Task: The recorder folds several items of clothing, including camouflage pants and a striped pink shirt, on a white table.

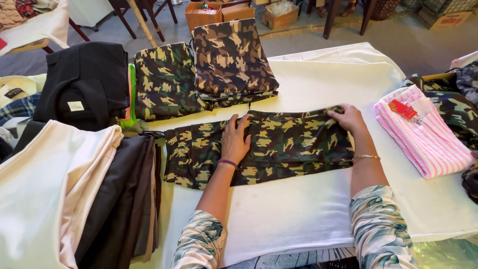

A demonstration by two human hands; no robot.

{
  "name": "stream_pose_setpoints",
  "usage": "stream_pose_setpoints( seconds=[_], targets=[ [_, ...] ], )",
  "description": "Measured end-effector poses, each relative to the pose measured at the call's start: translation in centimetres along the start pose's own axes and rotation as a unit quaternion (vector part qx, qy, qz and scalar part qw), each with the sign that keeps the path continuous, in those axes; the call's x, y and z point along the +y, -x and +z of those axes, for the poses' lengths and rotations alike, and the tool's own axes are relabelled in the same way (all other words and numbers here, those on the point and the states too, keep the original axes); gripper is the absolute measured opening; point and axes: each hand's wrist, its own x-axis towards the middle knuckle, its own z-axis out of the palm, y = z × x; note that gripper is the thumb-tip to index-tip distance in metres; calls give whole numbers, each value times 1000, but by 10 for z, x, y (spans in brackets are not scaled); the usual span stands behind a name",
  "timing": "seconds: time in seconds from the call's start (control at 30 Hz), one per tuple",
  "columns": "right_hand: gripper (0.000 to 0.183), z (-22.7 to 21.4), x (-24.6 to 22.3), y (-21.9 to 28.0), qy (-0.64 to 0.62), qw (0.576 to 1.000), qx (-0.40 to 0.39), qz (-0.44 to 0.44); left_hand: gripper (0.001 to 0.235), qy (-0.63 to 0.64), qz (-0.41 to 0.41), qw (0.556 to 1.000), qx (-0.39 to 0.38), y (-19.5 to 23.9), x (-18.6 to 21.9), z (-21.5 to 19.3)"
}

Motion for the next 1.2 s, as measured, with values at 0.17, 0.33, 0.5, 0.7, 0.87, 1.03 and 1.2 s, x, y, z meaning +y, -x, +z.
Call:
stream_pose_setpoints(
  seconds=[0.17, 0.33, 0.5, 0.7, 0.87, 1.03, 1.2],
  targets=[
    [51, -18, -43, 36, -106, 968, 212, -81, 65, -56, 10, 998, 10, 2, 1, 0],
    [68, -11, -13, 30, 17, 989, 143, -18, 54, -99, 18, 995, -28, 0, -14, 21],
    [109, -23, 17, 70, -4, 1000, 19, -25, 31, -98, 20, 994, -42, 6, 10, 13],
    [84, -28, 42, 81, -66, 996, 45, -29, 70, -94, 44, 975, -197, 11, 28, 25],
    [100, -38, 31, 100, -60, 997, -20, -48, 85, -148, 28, 956, -252, 13, 42, 10],
    [61, -22, 8, 106, 64, 992, 95, -59, 103, -159, -15, 944, -288, 16, 68, -10],
    [46, 24, -135, 186, 2, 959, 169, -229, 89, -90, 77, 992, -42, 18, 29, 73]
  ],
)
